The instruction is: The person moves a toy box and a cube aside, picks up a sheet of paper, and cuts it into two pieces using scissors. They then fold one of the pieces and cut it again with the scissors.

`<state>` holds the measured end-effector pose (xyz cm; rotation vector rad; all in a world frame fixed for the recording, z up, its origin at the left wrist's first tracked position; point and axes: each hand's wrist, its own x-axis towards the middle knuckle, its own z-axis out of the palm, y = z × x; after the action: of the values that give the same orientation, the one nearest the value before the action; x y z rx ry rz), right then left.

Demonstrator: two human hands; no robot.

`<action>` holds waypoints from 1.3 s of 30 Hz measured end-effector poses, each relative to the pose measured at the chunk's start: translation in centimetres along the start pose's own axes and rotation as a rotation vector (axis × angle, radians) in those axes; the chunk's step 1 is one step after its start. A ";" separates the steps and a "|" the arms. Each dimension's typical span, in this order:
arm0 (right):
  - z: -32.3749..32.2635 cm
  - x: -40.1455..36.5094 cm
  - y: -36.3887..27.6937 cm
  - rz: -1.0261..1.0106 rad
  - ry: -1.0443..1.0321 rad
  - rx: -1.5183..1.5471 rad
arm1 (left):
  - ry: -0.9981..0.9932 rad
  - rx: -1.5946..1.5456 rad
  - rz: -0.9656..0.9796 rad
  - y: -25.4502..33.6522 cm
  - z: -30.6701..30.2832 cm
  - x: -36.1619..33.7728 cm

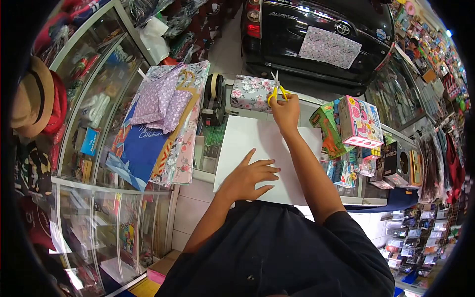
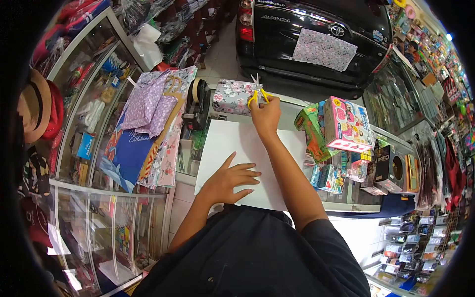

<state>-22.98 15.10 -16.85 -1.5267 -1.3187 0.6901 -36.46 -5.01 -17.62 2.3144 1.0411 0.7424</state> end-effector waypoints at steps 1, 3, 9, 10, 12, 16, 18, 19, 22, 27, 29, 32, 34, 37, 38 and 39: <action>0.4 0.2 -0.1 0.004 -0.010 0.023 | -0.002 -0.006 -0.002 0.0 -0.1 0.0; 0.8 0.1 -0.6 -0.010 -0.023 0.048 | -0.005 -0.002 -0.005 0.0 -0.2 0.1; -1.1 -0.7 -2.3 -0.072 0.021 -0.005 | -0.030 0.010 0.006 -0.1 -0.5 0.3; -2.2 -1.4 -2.9 -0.107 0.033 0.012 | -0.041 -0.002 0.000 0.1 -0.5 0.1; -5.3 -3.0 -5.2 -0.043 -0.024 0.044 | -0.067 0.011 0.002 0.3 -0.8 0.3; -10.5 -6.8 -5.4 0.007 -0.173 0.046 | -0.116 0.025 -0.004 -0.1 -1.0 0.5; -12.4 -9.5 -3.8 0.006 -0.237 0.054 | -0.139 0.062 -0.037 0.2 -1.4 0.8; -13.2 -10.8 -2.4 -0.094 -0.309 -0.023 | -0.153 0.055 -0.033 0.2 -1.5 0.9; -14.4 -15.1 -0.5 -0.149 -0.464 -0.114 | -0.185 0.141 -0.004 0.1 -2.0 1.0; -14.6 -18.2 1.6 -0.193 -0.368 -0.117 | -0.225 0.082 0.050 0.6 -1.9 0.2; -14.3 -18.2 3.3 -0.133 -0.372 -0.001 | -0.222 0.074 0.053 1.2 -2.1 -0.1; -13.6 -18.3 5.3 -0.074 -0.260 0.203 | -0.234 0.137 0.074 1.2 -1.7 -0.1; -13.9 -17.8 5.1 -0.027 -0.195 0.183 | -0.228 0.179 0.081 0.9 -1.5 -0.2; -14.8 -17.1 3.7 -0.068 -0.099 0.118 | -0.266 0.208 0.074 0.9 -1.4 -0.4; -15.0 -17.1 3.5 -0.097 -0.042 0.071 | -0.269 0.205 0.081 1.1 -1.5 -0.5; -15.2 -17.2 3.7 -0.096 -0.036 0.068 | -0.292 0.170 0.048 1.5 -1.8 -0.5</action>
<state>-12.45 -5.66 -17.51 -1.3938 -1.3722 0.6968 -37.14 -5.92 -15.52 2.5044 0.9496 0.3283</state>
